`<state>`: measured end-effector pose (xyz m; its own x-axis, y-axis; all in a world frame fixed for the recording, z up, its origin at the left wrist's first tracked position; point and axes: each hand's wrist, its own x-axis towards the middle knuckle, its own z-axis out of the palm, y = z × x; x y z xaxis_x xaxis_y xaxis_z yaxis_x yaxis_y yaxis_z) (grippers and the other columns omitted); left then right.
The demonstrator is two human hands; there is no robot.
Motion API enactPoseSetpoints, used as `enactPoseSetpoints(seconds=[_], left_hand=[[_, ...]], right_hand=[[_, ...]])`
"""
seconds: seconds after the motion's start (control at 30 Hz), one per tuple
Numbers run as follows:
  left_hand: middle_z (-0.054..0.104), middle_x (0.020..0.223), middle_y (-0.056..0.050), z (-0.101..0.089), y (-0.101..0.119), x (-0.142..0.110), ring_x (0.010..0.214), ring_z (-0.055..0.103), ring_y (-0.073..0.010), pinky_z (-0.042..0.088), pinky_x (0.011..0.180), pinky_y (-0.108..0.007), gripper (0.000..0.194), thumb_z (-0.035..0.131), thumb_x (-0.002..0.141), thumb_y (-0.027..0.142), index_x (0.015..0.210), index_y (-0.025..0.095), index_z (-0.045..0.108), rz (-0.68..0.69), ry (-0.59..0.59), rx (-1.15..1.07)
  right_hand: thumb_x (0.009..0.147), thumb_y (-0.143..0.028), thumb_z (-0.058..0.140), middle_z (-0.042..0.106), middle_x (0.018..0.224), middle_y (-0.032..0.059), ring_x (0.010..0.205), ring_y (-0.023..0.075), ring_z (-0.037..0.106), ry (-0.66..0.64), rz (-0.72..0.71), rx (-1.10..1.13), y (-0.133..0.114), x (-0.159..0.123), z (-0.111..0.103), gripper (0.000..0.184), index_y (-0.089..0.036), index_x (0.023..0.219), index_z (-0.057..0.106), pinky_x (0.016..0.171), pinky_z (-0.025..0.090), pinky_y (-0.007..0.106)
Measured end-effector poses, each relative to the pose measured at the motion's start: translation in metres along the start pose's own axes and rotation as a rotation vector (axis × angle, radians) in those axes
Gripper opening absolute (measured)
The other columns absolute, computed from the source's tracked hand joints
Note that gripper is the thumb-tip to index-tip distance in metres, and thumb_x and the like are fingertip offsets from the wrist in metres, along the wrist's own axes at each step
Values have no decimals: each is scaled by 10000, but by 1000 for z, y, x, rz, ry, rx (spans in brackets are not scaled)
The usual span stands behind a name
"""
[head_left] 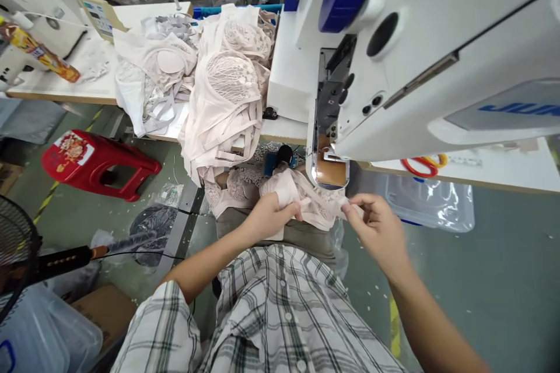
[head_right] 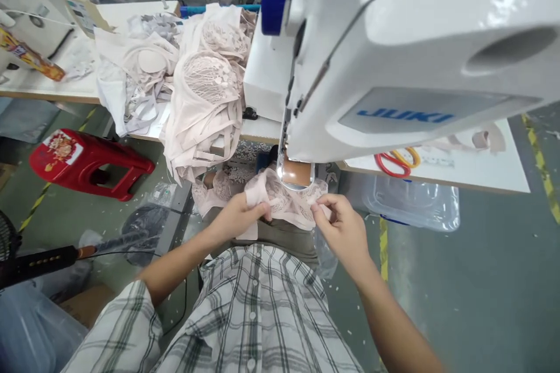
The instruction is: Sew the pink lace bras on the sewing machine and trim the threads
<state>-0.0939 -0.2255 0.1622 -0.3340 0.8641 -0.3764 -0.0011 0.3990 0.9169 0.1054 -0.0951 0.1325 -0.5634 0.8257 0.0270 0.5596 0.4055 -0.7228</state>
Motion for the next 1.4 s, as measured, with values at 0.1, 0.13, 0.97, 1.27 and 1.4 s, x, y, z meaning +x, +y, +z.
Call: enactPoseSetpoints(seconds=[0.1,0.13,0.97,1.27,1.4], left_hand=[[524,554,23,5,1,4,523,438,-105,379,531,-241,359,612,882,471,758,158,736,-15,-10,-134],[544,571,22,9,0,6,524,436,-97,386,536,-236,357,622,882,473,773,155,741,-19,6,-186],[750,959,-63,49,15,12,922,683,-216,531,861,-327,213,561,926,301,977,181,729,269,90,76],[735,741,-60,39,2,9,705,700,-197,565,700,-311,234,570,914,343,866,172,722,421,-61,181],[715,694,-49,42,-2,14,648,686,-178,550,618,-274,203,618,873,325,795,156,699,317,-103,30]], right_hand=[[937,-321,551,693,883,34,717,165,614,53,-119,7,-3,-7,2,151,-226,941,668,661,476,296],[947,-294,542,704,914,40,789,179,637,48,-175,28,-8,-10,4,149,-231,950,677,701,492,305],[904,-275,640,725,898,7,811,159,670,52,-180,161,-15,-1,11,60,-243,900,691,679,500,268],[842,-172,596,677,789,14,728,155,624,-337,-305,210,-15,16,-16,111,-226,811,688,648,463,262],[861,-194,585,696,849,31,774,163,638,-396,-295,262,-11,18,-13,108,-220,864,690,700,476,266]])
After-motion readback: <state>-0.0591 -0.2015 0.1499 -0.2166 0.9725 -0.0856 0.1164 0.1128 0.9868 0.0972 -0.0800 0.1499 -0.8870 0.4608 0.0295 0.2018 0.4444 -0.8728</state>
